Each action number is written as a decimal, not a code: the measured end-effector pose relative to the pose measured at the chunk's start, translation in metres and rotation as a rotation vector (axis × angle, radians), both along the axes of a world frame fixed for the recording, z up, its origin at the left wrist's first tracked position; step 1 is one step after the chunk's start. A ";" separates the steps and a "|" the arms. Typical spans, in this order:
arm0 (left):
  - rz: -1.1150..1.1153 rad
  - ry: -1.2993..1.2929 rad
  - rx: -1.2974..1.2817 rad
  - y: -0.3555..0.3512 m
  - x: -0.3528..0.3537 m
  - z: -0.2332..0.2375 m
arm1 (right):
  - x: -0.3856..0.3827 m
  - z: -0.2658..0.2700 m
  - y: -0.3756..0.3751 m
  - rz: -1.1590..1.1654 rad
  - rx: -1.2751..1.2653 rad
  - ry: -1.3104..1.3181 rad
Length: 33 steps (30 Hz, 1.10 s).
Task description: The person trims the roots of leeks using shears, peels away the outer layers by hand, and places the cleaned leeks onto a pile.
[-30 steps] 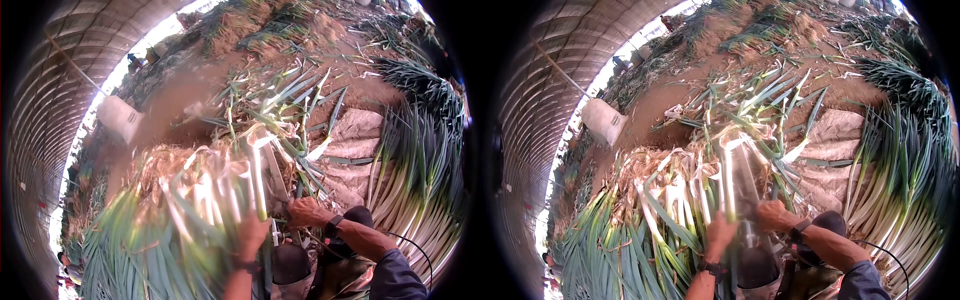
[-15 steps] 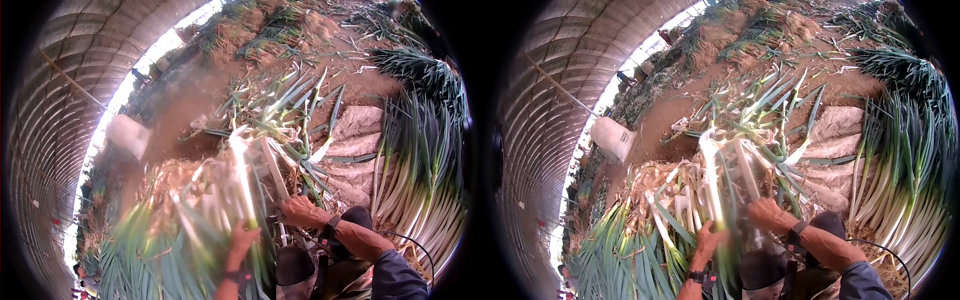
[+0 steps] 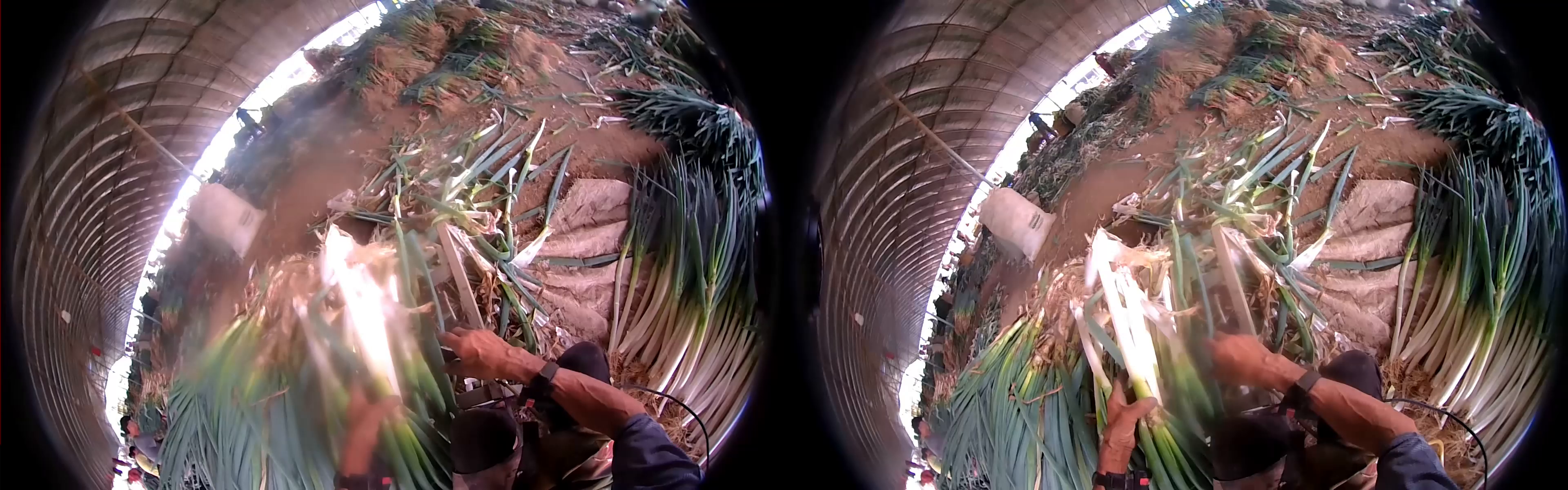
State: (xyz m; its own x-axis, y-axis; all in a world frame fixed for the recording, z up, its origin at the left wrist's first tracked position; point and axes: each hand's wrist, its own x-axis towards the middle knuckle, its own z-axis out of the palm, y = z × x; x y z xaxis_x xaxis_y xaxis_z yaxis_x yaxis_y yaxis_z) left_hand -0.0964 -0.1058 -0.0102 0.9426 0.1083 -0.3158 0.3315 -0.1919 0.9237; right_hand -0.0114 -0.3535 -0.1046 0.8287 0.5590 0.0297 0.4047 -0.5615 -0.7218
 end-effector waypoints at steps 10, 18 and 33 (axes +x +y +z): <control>-0.203 0.123 0.367 0.007 -0.046 -0.004 | 0.026 0.045 0.029 -0.041 0.296 -0.081; -0.172 -0.148 0.171 -0.005 -0.070 -0.027 | 0.076 0.052 0.075 -0.141 0.361 -0.179; -0.218 -0.072 -0.562 0.082 -0.171 -0.162 | 0.143 0.073 -0.063 0.452 1.198 0.420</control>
State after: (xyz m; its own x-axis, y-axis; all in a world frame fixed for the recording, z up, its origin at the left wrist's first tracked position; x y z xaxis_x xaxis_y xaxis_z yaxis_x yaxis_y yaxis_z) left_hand -0.2676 -0.0240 -0.1722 0.9455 -0.2548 -0.2030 0.2723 0.2758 0.9218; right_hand 0.1312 -0.4169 -0.0313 0.6471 0.5925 0.4798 0.0137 0.6202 -0.7843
